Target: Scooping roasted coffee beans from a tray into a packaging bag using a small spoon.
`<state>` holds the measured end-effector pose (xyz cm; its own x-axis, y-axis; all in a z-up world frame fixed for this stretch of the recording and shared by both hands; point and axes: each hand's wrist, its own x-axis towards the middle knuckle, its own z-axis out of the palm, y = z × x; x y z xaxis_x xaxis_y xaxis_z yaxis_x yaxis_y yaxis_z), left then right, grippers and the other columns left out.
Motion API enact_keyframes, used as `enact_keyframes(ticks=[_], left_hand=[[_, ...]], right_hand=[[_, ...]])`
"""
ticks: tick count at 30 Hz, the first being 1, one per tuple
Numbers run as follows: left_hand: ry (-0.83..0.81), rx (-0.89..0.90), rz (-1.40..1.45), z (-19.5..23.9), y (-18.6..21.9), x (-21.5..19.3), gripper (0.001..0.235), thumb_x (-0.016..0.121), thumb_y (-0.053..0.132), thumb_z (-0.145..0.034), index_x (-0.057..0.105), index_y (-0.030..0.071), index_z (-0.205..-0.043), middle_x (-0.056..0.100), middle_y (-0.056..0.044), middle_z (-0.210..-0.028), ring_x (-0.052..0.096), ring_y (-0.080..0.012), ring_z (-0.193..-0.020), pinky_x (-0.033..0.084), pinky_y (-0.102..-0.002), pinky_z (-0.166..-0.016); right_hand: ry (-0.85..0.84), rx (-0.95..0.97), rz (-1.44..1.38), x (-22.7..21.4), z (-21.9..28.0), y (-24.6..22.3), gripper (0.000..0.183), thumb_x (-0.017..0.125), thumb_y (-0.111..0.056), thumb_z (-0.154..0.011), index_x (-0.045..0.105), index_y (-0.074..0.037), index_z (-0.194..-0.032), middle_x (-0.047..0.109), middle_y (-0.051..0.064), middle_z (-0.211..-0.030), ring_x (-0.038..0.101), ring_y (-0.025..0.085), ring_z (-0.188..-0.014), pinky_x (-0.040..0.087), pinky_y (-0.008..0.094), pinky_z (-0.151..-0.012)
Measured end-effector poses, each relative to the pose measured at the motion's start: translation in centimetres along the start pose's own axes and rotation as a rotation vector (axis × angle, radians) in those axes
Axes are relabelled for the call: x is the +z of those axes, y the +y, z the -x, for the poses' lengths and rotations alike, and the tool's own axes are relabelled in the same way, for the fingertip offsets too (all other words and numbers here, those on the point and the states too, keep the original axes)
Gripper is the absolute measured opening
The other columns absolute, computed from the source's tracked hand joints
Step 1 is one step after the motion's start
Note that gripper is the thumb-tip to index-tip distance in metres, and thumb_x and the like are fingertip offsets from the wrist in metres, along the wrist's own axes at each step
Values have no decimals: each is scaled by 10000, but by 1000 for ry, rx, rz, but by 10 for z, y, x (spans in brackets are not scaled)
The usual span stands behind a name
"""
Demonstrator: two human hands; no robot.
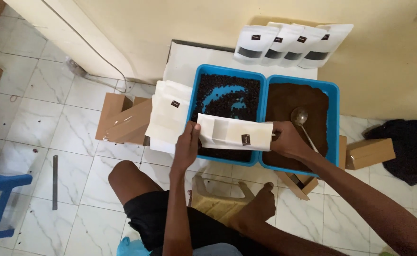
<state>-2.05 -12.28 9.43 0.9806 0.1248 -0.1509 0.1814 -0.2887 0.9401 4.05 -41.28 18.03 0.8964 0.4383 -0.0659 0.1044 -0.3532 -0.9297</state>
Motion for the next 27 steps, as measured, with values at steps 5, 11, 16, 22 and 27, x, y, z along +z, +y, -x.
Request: enact_keyframes(ticks=[5, 11, 16, 22, 27], left_hand=[[-29, 133, 117, 3, 7, -7, 419, 349, 413, -1157, 520, 167, -864, 449, -77, -541, 395, -130, -546, 400, -372, -604], [-82, 55, 267, -10, -24, -1, 415, 398, 513, -1115, 591, 176, -969, 561, -34, -696, 514, -139, -674, 464, -393, -771], [-152, -107, 298, 6, 29, -6, 560, 398, 580, -1063, 571, 188, -1424, 626, -194, -1346, 561, -327, -1280, 380, -553, -1122], [-271, -44, 369, 14, 44, -11, 607, 380, 543, -1075, 486, 154, -1530, 480, -246, -1531, 403, -456, -1434, 251, -631, -1193], [-312, -10, 450, 5, 11, -11, 480, 392, 258, -1099, 457, 122, -1554, 414, -264, -1577, 353, -472, -1457, 216, -622, -1217]], right_hand=[[-44, -46, 110, -6, 11, -2, 386, 899, -224, -761, 798, -67, -1098, 791, 135, -971, 663, 199, -847, 572, 448, -805], [-108, 189, 9, -3, 22, -4, 433, 839, -145, -775, 749, -15, -1178, 768, 154, -982, 656, 237, -704, 619, 443, -693], [-105, 328, -165, -5, 17, 21, 212, 829, -117, -839, 785, 29, -985, 718, 161, -772, 694, 278, -550, 649, 420, -522], [-189, 371, -14, -17, 14, -2, 235, 847, -124, -798, 814, 14, -986, 775, 193, -829, 716, 303, -576, 657, 452, -584], [-235, 260, 44, -31, 17, -21, 339, 871, -164, -762, 796, -6, -1053, 736, 133, -801, 685, 252, -588, 665, 432, -580]])
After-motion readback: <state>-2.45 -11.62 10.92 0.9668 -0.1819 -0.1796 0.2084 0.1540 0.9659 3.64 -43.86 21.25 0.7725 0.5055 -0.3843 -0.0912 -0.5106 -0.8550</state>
